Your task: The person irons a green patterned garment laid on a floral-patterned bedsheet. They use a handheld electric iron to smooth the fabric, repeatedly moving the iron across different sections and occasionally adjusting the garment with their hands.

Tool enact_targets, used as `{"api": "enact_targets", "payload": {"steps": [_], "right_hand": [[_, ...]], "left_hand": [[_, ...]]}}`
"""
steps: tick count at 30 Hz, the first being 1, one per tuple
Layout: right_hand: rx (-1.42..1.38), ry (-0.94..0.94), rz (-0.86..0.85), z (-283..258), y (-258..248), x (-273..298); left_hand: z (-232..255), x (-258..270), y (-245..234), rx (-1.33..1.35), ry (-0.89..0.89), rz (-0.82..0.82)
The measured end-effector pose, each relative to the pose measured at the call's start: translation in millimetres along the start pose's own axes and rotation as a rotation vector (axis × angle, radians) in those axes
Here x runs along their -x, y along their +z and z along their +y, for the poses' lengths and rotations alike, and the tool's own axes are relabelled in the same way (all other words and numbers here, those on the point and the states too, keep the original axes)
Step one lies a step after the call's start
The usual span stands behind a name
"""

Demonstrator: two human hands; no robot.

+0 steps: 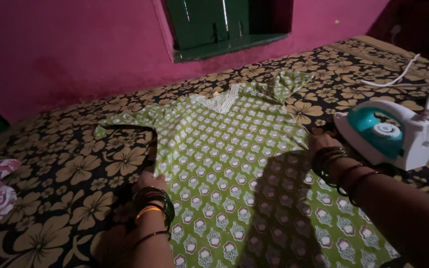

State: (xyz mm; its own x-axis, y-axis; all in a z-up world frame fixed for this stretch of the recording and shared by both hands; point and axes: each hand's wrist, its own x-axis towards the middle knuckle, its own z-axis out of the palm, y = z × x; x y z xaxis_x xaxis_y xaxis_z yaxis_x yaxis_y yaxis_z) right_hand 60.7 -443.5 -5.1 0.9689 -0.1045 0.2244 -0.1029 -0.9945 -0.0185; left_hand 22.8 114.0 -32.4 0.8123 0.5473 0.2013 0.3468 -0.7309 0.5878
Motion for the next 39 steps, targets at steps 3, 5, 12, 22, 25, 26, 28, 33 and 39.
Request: {"api": "enact_targets", "payload": {"steps": [3,5,12,22,25,26,28,33,39], "right_hand": [[0.002,-0.074,0.041,-1,-3,3],[0.027,-0.086,-0.018,-5,-11,6],[-0.44,-0.077,-0.301,-110,-62,52],[-0.437,-0.181,-0.172,-152,-92,55],[-0.401,-0.483,-0.395,-138,-85,66],[-0.335,-0.537,-0.44,-136,-81,72],[-0.202,-0.58,-0.498,-129,-74,84],[-0.046,-0.604,-0.548,-116,-76,87],[-0.039,-0.401,-0.461,-141,-111,82]], "left_hand": [[5,8,4,0.165,-0.114,0.071],[6,0,21,0.269,-0.185,0.095],[65,-15,131,0.48,0.355,-0.04],[128,75,124,0.945,-0.167,-0.857],[116,58,134,0.823,-0.27,-0.757],[114,52,143,0.79,-0.255,-0.718],[111,42,164,0.725,-0.226,-0.644],[104,28,186,0.727,-0.06,-0.516],[60,27,170,0.716,-0.186,-0.201]]}}
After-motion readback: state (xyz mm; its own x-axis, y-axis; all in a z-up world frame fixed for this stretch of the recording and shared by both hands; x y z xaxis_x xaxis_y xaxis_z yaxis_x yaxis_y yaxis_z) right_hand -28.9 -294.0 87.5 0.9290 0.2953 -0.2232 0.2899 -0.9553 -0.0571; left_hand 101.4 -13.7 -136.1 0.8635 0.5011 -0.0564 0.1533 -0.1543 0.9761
